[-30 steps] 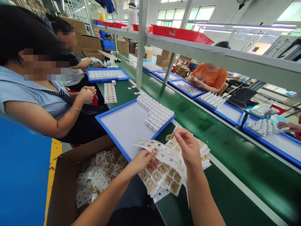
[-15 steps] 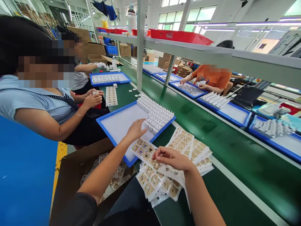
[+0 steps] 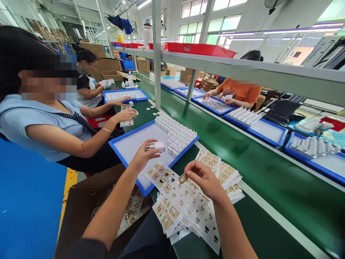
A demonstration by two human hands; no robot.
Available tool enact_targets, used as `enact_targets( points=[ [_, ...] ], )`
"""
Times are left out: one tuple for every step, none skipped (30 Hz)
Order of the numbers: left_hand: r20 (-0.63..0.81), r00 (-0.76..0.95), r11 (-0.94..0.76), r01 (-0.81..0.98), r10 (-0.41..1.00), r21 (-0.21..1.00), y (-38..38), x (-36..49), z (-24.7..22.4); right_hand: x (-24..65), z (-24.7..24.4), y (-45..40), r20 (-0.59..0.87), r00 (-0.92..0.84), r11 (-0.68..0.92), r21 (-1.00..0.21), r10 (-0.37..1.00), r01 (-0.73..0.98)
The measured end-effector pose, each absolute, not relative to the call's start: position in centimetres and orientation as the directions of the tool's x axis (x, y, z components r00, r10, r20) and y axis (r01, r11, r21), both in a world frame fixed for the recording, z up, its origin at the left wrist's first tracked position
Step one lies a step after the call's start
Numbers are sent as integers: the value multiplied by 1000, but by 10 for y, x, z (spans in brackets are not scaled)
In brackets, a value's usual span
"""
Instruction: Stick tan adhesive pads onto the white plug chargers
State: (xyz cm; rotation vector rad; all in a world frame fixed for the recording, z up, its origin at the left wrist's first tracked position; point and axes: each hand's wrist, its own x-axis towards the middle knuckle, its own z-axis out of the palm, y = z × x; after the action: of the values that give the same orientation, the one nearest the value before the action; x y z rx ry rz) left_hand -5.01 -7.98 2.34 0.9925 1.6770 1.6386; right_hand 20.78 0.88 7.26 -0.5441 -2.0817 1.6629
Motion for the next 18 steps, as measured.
enact_targets(
  points=[
    [75, -536, -149, -96, 841, 984, -94, -40, 25, 206, 74, 4, 90, -838, 197, -980, 539, 21],
    [63, -526, -235, -268, 848, 934, -107, -27, 26, 205, 77, -2, 102, -841, 190, -982, 532, 1],
    [52, -515, -295, -401, 855, 867, -117, -14, 27, 204, 79, -8, 118, -842, 187, -982, 526, -21],
    [44, -506, -325, -484, 862, 812, -126, -1, 27, 202, 82, -14, 134, -842, 185, -982, 523, -41],
    [38, -490, -339, -542, 871, 769, -131, 12, 26, 201, 84, -21, 150, -840, 184, -981, 521, -61],
    [35, -467, -340, -587, 884, 735, -135, 23, 25, 201, 87, -27, 165, -840, 182, -980, 517, -81],
    [35, -441, -334, -622, 897, 708, -137, 33, 24, 200, 88, -33, 180, -841, 180, -979, 511, -100],
    [38, -418, -326, -646, 908, 691, -139, 41, 23, 199, 90, -37, 192, -843, 179, -977, 503, -115],
    [49, -393, -317, -655, 918, 686, -139, 46, 23, 199, 91, -41, 202, -845, 180, -975, 495, -127],
    [69, -371, -312, -650, 926, 693, -139, 50, 23, 198, 92, -44, 209, -846, 181, -974, 490, -135],
    [99, -355, -316, -630, 930, 710, -139, 52, 23, 198, 92, -46, 213, -846, 181, -973, 489, -141],
    [133, -346, -327, -595, 929, 734, -140, 53, 23, 198, 92, -47, 216, -843, 178, -973, 493, -145],
    [166, -341, -340, -549, 925, 763, -141, 52, 24, 198, 92, -47, 217, -839, 174, -973, 498, -149],
    [195, -343, -353, -494, 919, 795, -142, 51, 24, 199, 92, -47, 219, -836, 169, -974, 503, -154],
    [220, -353, -367, -433, 910, 824, -144, 50, 25, 199, 92, -46, 223, -834, 167, -973, 505, -159],
    [242, -367, -379, -369, 898, 849, -146, 48, 25, 200, 92, -46, 227, -833, 170, -972, 505, -162],
    [263, -377, -387, -304, 888, 871, -148, 47, 25, 200, 92, -45, 232, -833, 174, -971, 502, -165],
    [283, -385, -391, -240, 879, 889, -150, 46, 25, 200, 92, -45, 236, -833, 178, -970, 500, -168]
  ],
)
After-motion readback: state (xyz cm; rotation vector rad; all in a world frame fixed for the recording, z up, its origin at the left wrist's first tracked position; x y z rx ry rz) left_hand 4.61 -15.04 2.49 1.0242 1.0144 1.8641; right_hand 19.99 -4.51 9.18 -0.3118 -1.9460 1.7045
